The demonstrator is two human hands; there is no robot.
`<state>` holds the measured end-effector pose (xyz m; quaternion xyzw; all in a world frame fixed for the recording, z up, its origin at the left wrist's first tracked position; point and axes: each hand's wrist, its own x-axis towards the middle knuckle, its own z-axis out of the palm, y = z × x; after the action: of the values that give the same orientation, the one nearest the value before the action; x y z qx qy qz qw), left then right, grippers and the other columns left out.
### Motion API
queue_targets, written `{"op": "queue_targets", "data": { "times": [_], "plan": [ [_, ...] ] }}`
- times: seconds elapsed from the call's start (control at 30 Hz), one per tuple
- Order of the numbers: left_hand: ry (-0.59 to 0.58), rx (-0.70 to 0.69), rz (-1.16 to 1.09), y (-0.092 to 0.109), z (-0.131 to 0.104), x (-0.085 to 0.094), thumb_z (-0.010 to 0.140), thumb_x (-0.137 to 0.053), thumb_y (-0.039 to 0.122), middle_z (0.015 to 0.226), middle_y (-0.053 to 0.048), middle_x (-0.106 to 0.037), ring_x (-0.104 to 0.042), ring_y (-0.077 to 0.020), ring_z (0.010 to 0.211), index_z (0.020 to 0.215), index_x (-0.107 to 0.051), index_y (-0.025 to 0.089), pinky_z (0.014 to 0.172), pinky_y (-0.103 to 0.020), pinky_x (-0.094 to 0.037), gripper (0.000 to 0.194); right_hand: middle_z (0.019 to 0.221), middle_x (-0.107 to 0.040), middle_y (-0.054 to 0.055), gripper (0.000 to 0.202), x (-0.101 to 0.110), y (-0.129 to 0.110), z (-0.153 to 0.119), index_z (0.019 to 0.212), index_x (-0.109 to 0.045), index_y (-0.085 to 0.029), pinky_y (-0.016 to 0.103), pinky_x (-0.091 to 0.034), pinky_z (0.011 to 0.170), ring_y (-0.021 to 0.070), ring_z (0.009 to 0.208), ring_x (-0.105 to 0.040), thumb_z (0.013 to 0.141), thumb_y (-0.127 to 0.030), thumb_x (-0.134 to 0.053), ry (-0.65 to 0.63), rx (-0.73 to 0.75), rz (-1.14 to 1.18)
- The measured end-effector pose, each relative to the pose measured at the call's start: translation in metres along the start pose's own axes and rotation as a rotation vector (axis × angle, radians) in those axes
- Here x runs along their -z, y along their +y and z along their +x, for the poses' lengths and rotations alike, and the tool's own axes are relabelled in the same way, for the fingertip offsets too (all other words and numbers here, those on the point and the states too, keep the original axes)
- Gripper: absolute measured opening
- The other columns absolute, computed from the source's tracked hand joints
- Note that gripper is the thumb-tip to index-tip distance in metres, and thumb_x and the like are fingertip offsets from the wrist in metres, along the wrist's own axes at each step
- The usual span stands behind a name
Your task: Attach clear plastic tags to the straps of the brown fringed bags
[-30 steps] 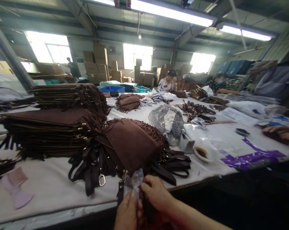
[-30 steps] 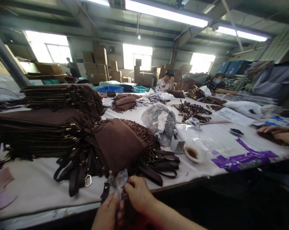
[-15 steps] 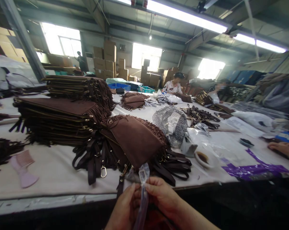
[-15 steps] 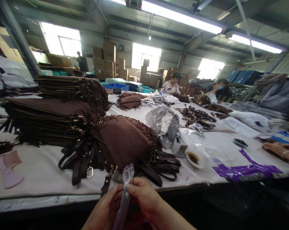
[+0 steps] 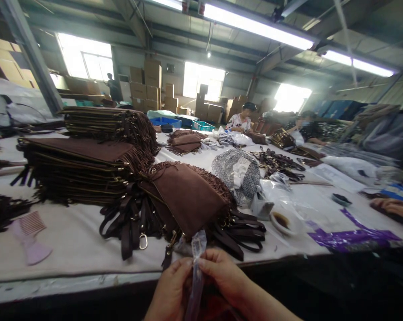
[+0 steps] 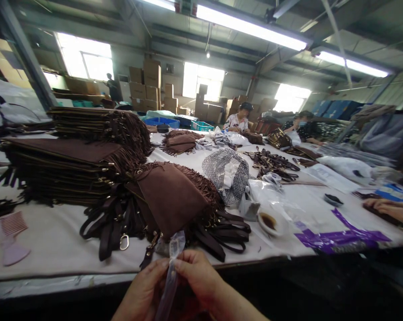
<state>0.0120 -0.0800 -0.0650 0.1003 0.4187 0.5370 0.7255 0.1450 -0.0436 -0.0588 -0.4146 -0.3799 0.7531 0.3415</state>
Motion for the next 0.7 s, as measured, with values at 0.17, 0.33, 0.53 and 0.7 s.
{"op": "queue_targets", "data": {
  "times": [0.17,0.33,0.53,0.7],
  "plan": [
    [0.126,-0.154,0.371,-0.002,0.002,0.007,0.07,-0.073,0.043,0.064,-0.002,-0.069,-0.061,-0.0168,0.059,0.077,-0.065,0.018,0.056,-0.026,-0.046,0.028,0.054,-0.056,-0.001,0.039,0.001,0.003,0.0,0.066,-0.06,-0.011,0.022,-0.032,0.05,0.0077,0.048,-0.045,0.067,-0.047,-0.077,0.089,0.039,-0.181],
    [0.165,-0.609,1.043,0.002,-0.004,0.014,0.083,-0.059,0.04,0.071,-0.003,-0.068,-0.064,-0.0191,0.07,0.075,-0.066,0.021,0.066,-0.028,-0.049,0.022,0.052,-0.053,-0.003,0.033,-0.002,0.004,-0.002,0.065,-0.057,-0.013,0.022,-0.031,0.048,0.0086,0.048,-0.043,0.069,-0.043,-0.071,0.186,0.026,-0.314],
    [0.038,-1.02,1.452,0.006,-0.002,0.019,0.088,-0.051,0.026,0.073,-0.004,-0.064,-0.062,-0.0189,0.07,0.077,-0.065,0.022,0.068,-0.029,-0.046,0.018,0.06,-0.059,0.001,0.016,-0.008,0.008,-0.003,0.064,-0.062,-0.013,0.023,-0.037,0.055,0.0129,0.058,-0.05,0.073,-0.028,-0.062,0.307,0.165,-0.595],
    [0.047,-0.953,1.667,0.009,-0.002,0.017,0.09,-0.049,0.027,0.078,-0.007,-0.066,-0.063,-0.0215,0.076,0.08,-0.064,0.023,0.071,-0.031,-0.045,0.018,0.065,-0.063,0.002,0.016,-0.012,0.004,-0.008,0.066,-0.065,-0.014,0.023,-0.037,0.057,0.0138,0.062,-0.051,0.076,-0.023,-0.058,0.292,0.239,-0.683]
  ]
}}
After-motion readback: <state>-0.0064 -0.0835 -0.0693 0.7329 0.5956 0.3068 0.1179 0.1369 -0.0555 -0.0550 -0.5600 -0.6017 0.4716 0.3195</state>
